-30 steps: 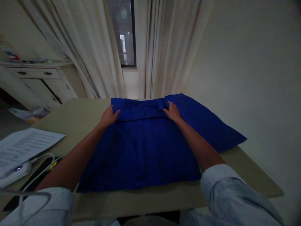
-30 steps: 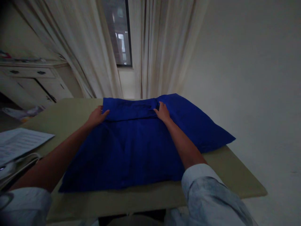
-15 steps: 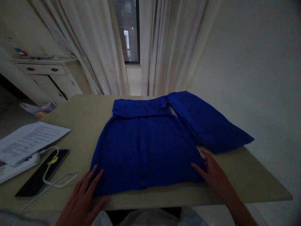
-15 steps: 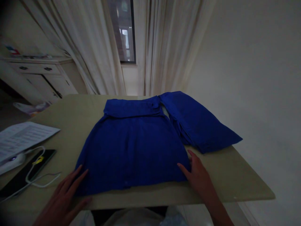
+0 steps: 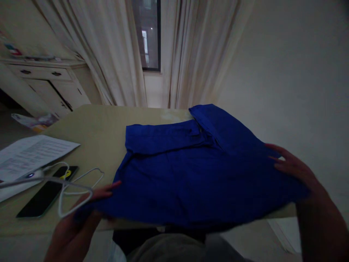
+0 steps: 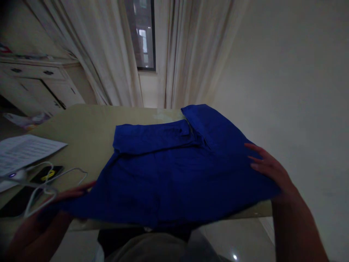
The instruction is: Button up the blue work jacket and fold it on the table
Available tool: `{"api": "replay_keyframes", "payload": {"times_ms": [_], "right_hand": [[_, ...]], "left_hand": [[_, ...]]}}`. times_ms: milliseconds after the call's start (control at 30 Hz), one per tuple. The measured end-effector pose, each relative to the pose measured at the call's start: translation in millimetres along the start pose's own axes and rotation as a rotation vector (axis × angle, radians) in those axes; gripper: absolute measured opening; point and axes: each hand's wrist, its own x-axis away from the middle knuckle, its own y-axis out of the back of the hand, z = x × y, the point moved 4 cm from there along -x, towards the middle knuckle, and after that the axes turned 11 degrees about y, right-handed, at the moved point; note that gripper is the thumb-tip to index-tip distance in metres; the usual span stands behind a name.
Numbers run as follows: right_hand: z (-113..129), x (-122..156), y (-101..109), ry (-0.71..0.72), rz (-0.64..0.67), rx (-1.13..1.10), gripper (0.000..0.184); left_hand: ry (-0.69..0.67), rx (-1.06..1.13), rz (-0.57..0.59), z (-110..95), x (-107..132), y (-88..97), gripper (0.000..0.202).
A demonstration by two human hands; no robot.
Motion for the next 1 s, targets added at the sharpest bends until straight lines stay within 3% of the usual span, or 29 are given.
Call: {"api": "replay_keyframes", "payload": {"times_ms": [100,200,300,433,533,633,733,867,1000], "right_hand": [[46,-72,-46,0.152,0.056,-0.067,0.068],[74,-143,-103,0.164,-0.012,-0.038,0.04],[68,-181,-157,0.071,-0.078,0.091,0.031],[24,-170,-199,0.103,-0.108,0.233,0.031],[-7,-146,-210,0.27,-0.093,0.434,0.039],[-21,-130,-216,0.482,-0.03,0.791,0.045],[-29,-129,-222,0.511,0.046,0.958,0.052],[-32,-121,-236,0.612,0.164,0.975,0.053],[-42,-92,-229,0.762,0.079,0.887,0.049]], "left_hand": [[-0.12,0.095,-0.127,-78,-53,-13.8,0.036],[-0.19,0.211,-0.285,-111,-121,-18.0,0.041],[-0.073,0.296,-0.256,-99,-192,-31.4,0.069],[0.311,0.185,-0.216,-41,-252,-45.0,0.098],[0.479,0.074,-0.226,-6,-268,-42.4,0.096],[0.572,0.214,-0.126,5,-275,-46.8,0.078],[0.632,0.317,-0.001,-4,-282,-63.3,0.057],[0.719,0.358,0.08,-24,-284,-83.9,0.041],[0.713,0.397,0.022,-30,-261,-72.9,0.029]]}}
